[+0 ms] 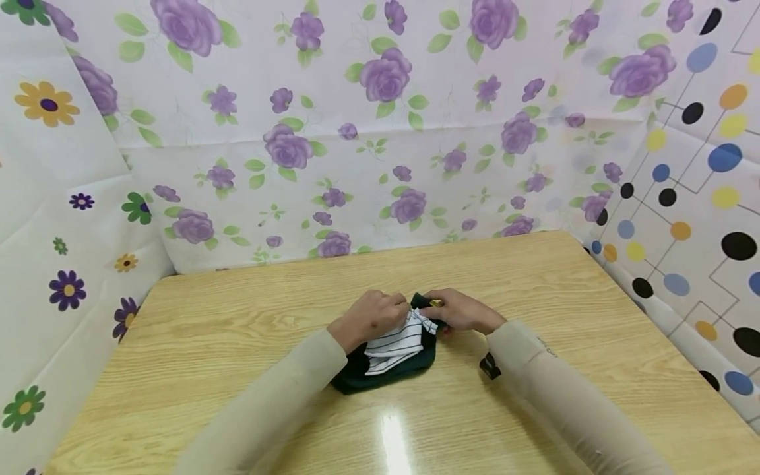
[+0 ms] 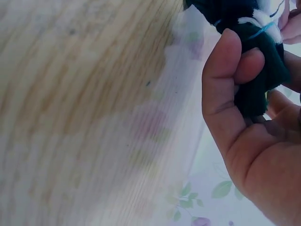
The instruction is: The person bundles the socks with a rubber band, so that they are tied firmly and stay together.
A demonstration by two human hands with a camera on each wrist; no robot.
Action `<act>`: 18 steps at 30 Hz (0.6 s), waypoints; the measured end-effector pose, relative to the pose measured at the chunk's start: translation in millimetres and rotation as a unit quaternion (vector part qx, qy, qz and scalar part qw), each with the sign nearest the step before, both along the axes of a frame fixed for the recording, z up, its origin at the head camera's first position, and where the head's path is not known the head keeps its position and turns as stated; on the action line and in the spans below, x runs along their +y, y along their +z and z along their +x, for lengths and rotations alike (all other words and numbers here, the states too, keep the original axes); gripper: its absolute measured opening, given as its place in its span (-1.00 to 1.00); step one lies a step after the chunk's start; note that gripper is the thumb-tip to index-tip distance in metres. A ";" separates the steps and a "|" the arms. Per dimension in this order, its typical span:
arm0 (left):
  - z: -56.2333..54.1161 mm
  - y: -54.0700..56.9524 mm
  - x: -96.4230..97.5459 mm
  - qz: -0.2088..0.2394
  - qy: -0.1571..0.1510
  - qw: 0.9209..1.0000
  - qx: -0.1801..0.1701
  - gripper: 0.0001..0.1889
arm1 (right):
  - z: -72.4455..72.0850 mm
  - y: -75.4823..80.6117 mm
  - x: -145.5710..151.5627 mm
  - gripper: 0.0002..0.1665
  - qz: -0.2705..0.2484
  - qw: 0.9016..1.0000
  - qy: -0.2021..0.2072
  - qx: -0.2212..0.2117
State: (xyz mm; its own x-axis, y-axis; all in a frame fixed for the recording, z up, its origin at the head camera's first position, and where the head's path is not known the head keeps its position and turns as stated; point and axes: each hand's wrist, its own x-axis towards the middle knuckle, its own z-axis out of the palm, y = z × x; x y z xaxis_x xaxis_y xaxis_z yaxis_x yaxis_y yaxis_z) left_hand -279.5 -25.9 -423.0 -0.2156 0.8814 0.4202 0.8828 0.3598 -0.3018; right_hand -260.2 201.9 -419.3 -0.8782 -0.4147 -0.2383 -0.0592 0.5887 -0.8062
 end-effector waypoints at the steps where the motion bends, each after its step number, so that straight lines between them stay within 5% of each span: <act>1: -0.1 0.3 0.0 -0.002 0.003 1.000 -0.019 -0.93 | -0.2 0.5 -0.7 -0.52 0.001 1.000 -0.001 0.002; 3: 0.1 -0.2 -0.7 0.003 0.016 0.995 -0.095 -0.95 | -0.8 0.4 -2.3 -0.53 0.004 1.000 -0.005 0.004; 5: 0.3 -2.1 -1.2 0.018 0.036 0.977 -0.207 -0.92 | -1.6 -0.9 -3.7 -0.54 0.007 1.000 -0.012 0.003; 8: 2.6 -4.5 -1.8 0.057 0.075 0.910 -0.403 -0.90 | -2.0 -3.6 -6.3 -0.52 0.022 0.999 -0.031 -0.005; 10: 5.5 -4.2 -1.9 0.076 0.100 0.868 -0.480 -0.90 | -1.5 -5.6 -7.5 -0.54 0.029 0.999 -0.044 -0.005; 12: 8.1 -3.6 -2.8 0.082 0.117 0.841 -0.522 -0.87 | -0.5 -6.3 -8.3 -0.58 0.039 0.998 -0.046 0.006; 15: 9.3 -2.5 -5.0 0.073 0.136 0.835 -0.527 -0.87 | 1.0 -6.3 -8.3 -0.75 0.058 0.996 -0.020 0.071; 18: 8.5 -3.7 -7.7 0.065 0.141 0.834 -0.530 -0.90 | 3.1 -5.4 -9.8 -0.85 0.079 0.982 0.027 0.168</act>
